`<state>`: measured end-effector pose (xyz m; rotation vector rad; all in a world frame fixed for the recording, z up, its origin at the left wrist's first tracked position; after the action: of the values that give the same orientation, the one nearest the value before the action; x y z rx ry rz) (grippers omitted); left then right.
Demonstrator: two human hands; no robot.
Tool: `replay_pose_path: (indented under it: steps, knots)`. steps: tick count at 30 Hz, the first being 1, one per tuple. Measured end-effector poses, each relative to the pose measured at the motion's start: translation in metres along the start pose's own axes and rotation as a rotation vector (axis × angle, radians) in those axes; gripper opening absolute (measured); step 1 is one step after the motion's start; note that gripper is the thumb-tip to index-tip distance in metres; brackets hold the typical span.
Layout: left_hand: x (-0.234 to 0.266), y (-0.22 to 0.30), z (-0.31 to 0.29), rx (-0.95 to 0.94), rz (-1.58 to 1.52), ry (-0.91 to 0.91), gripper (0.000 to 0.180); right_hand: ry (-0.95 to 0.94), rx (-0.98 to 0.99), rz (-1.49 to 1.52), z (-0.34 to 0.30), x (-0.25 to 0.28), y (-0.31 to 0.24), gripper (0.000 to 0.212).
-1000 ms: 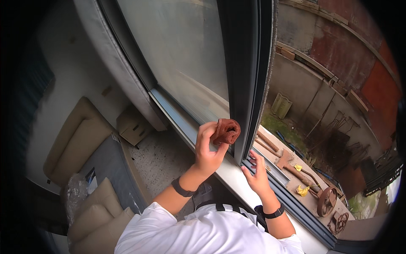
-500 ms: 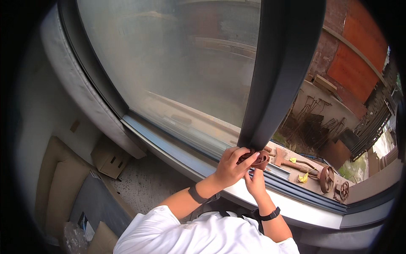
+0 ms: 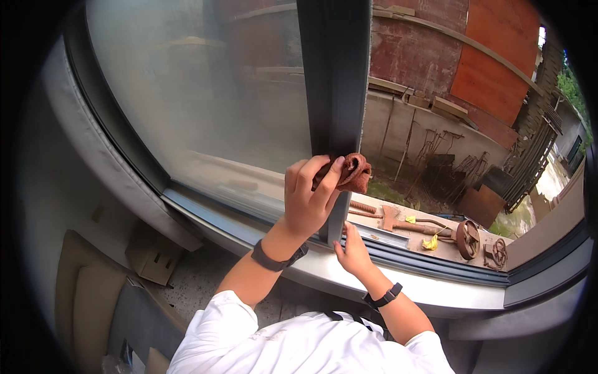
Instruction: The person sands the window sill and window frame using a piece of sandpaper, handling and flipping several metal and wooden trim pieces during the process.
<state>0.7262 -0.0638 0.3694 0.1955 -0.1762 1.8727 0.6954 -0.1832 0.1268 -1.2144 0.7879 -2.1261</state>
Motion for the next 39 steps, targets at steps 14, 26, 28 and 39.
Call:
replay_pose_path:
  steps: [14,26,28,39]
  knots:
    - [0.039,0.047,0.281,-0.318,0.375,0.267,0.030,-0.259,0.129,0.116,0.012,0.024,0.052,0.061]
    - [0.008,0.062,0.131,-0.150,0.447,0.245,0.033,-0.637,0.002,0.500,-0.024,0.042,0.049,0.042]
    - [0.006,0.051,0.074,-0.168,0.472,0.257,0.035,-0.651,-0.005,0.537,-0.038,0.049,0.045,0.041]
    - [-0.049,0.049,-0.180,0.149,0.295,-0.127,0.033,-0.429,-0.281,0.458,-0.076,0.104,0.099,0.029]
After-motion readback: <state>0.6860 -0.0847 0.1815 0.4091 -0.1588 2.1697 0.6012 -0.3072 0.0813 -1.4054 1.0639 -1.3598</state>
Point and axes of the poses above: each hand's wrist, its own z-axis towards the middle knuckle, its own x-axis out of the back of the hand, y = z × x, the point moved 9 cm from there along z, towards the middle knuckle, and after that the axes turned 4 degrees about x, right-handed, at the moved point
